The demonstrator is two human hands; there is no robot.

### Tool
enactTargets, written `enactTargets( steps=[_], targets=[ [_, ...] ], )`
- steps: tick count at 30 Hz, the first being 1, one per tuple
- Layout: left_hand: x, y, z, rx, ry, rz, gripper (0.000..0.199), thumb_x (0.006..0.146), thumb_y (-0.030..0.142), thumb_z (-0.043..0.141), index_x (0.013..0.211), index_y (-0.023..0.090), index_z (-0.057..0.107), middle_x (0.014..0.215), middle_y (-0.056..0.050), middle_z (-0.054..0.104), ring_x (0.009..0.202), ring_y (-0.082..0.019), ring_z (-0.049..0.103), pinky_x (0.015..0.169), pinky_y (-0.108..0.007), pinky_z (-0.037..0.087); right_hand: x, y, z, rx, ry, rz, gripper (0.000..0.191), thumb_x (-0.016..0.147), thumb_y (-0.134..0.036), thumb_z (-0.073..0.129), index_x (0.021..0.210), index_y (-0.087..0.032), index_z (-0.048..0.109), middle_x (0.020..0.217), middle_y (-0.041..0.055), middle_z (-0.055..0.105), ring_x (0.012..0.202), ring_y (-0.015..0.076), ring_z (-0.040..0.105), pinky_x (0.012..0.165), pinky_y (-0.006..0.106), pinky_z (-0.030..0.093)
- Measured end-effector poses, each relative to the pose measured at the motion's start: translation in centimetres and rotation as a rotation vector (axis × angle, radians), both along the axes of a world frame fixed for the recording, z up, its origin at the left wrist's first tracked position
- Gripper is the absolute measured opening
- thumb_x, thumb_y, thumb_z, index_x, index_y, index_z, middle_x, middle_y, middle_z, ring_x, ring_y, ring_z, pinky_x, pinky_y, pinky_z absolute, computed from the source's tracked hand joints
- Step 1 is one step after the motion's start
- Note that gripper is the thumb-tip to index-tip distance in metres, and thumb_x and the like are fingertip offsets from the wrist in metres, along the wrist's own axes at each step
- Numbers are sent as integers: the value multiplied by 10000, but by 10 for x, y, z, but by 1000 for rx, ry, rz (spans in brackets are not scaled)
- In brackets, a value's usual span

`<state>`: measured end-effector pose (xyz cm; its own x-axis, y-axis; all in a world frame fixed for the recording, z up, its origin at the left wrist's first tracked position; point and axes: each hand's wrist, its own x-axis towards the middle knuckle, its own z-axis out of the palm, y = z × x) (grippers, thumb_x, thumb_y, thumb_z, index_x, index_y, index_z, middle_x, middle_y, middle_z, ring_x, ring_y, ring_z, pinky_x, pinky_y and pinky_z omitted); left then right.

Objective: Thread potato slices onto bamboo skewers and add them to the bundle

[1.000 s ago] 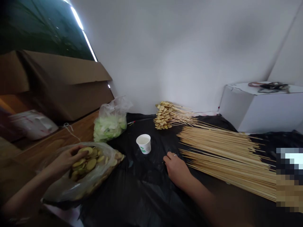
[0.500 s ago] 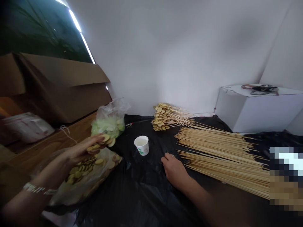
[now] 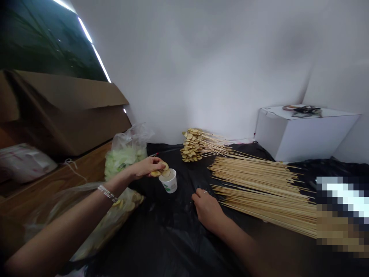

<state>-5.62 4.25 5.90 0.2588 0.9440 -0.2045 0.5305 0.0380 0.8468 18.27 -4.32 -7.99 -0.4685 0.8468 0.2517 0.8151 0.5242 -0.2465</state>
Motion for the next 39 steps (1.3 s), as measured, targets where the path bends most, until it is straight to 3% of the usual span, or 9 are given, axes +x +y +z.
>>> enactTargets(
  steps=[7,10,18,21,24,27,32,35,39],
  targets=[
    [-2,13,-14,13,132,-23,481,572,547,728,768,115,650,605,-11,598,451,-73,436,386,-201,249,0,0,2,-5,-10,-6,165,885,-113,430,890,-186,578,956,56,554,858,158,523,732,249,383],
    [-2,15,-18,31,130,-2,501,558,572,730,747,115,641,554,2,569,435,-76,427,390,-211,248,0,0,1,5,-9,-6,159,880,-112,435,888,-187,575,957,55,551,855,160,520,728,250,385],
    [-2,12,-12,28,11,74,358,602,411,767,699,120,584,503,22,536,385,-54,415,356,-179,230,1,1,-1,15,7,4,177,889,-110,410,883,-182,572,952,55,547,860,161,513,745,252,385],
    [-1,8,-2,3,-206,129,257,659,300,748,732,107,594,575,-9,588,369,-22,381,329,-150,220,1,1,-1,20,-3,1,175,889,-113,410,881,-179,571,957,60,550,863,163,515,749,253,386],
    [11,-5,-1,-172,-636,146,140,740,214,674,803,110,606,741,-56,641,419,-11,410,310,-102,218,1,1,0,17,-11,-2,164,886,-116,421,886,-178,573,959,60,554,867,161,518,750,248,386],
    [39,-24,-19,-466,-925,103,87,798,191,605,812,106,612,802,-72,631,487,-26,469,301,-69,242,1,2,2,16,-20,11,173,895,-125,415,884,-181,578,939,55,565,856,155,524,740,240,384],
    [87,-41,-69,-850,-1074,14,81,830,153,561,850,89,606,805,-87,616,538,-51,522,304,-55,291,14,11,10,37,-25,-4,216,903,-125,390,958,-165,595,904,64,606,841,153,546,730,238,377],
    [97,-35,-90,-965,-1153,18,90,837,136,543,873,75,598,813,-99,613,546,-59,533,305,-51,301,38,24,21,72,-36,-127,225,895,-128,391,905,-163,613,864,65,622,801,156,556,710,244,364],
    [94,-28,-109,-989,-1242,-3,83,834,127,544,888,86,592,829,-101,611,557,-73,541,309,-58,318,82,41,30,117,28,-379,235,906,-189,387,905,-183,622,889,60,645,825,166,565,712,252,348]
  ],
)
